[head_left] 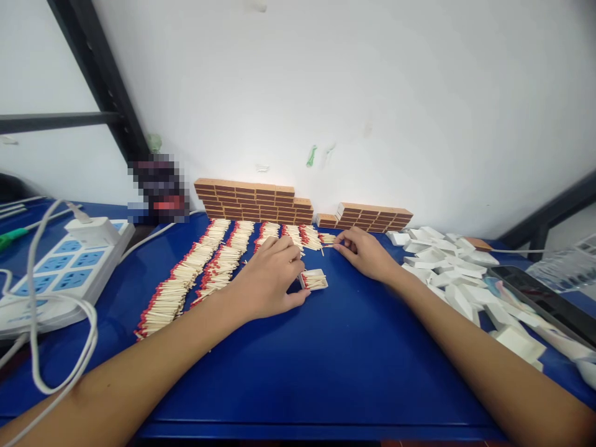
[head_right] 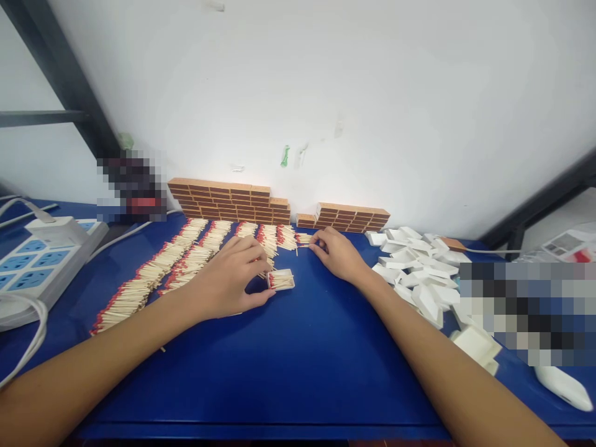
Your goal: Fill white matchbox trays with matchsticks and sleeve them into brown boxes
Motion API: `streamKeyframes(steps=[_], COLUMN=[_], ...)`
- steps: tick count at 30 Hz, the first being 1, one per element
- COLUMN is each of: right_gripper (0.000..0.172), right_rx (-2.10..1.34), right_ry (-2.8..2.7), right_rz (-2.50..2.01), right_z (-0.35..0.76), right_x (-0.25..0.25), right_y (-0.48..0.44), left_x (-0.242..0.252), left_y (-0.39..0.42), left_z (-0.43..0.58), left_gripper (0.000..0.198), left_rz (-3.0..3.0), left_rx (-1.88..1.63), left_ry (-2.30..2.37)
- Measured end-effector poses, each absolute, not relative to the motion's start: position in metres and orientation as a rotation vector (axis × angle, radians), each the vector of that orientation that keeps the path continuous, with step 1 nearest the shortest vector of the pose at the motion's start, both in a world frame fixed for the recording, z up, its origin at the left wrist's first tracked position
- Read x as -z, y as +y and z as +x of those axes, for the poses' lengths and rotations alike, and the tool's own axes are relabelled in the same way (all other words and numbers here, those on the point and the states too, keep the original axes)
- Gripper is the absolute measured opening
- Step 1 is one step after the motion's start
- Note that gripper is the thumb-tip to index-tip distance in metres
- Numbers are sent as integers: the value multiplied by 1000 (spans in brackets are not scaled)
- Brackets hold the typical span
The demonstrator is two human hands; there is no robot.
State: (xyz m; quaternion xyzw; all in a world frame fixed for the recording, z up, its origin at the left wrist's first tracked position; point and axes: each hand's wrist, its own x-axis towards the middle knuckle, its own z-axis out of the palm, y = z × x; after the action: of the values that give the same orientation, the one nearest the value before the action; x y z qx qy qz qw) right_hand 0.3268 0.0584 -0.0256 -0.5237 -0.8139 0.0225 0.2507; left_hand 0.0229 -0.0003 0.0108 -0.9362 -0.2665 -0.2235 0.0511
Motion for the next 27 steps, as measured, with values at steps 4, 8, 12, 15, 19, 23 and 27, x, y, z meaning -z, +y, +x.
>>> streamKeyframes(steps=[4, 8, 12, 15, 19, 23, 27], right_gripper=[20, 16, 14, 16, 14, 14, 19], right_rx=[-84, -99, -88, -163, -217, -301, -345], right_ry=[-2229, -2278, -2357, -2437, -2509, -2486, -2307], right_rz=[-1422, -1393, -1292, -1247, -1185, -1118, -1161], right_z=[327, 322, 305, 288, 270, 263, 276], right_x=[26, 18, -3, -15, -14, -6, -5], right_y=[59, 50, 25, 3, -14, -14, 4], left_x=[-10, -10, -10, -9, -7, -7, -8], left_y=[0, 0, 1, 1, 1, 1, 0], left_z=[22, 22, 22, 22, 22, 23, 23], left_gripper=[25, 24, 24, 24, 23, 23, 25], left_rz=[-2841, -2847, -2841, -2833, -2833, -2841, -2841], left_rx=[688, 683, 675, 678, 689, 681, 694], left_ry=[-805, -806, -816, -817, -807, -805, -812])
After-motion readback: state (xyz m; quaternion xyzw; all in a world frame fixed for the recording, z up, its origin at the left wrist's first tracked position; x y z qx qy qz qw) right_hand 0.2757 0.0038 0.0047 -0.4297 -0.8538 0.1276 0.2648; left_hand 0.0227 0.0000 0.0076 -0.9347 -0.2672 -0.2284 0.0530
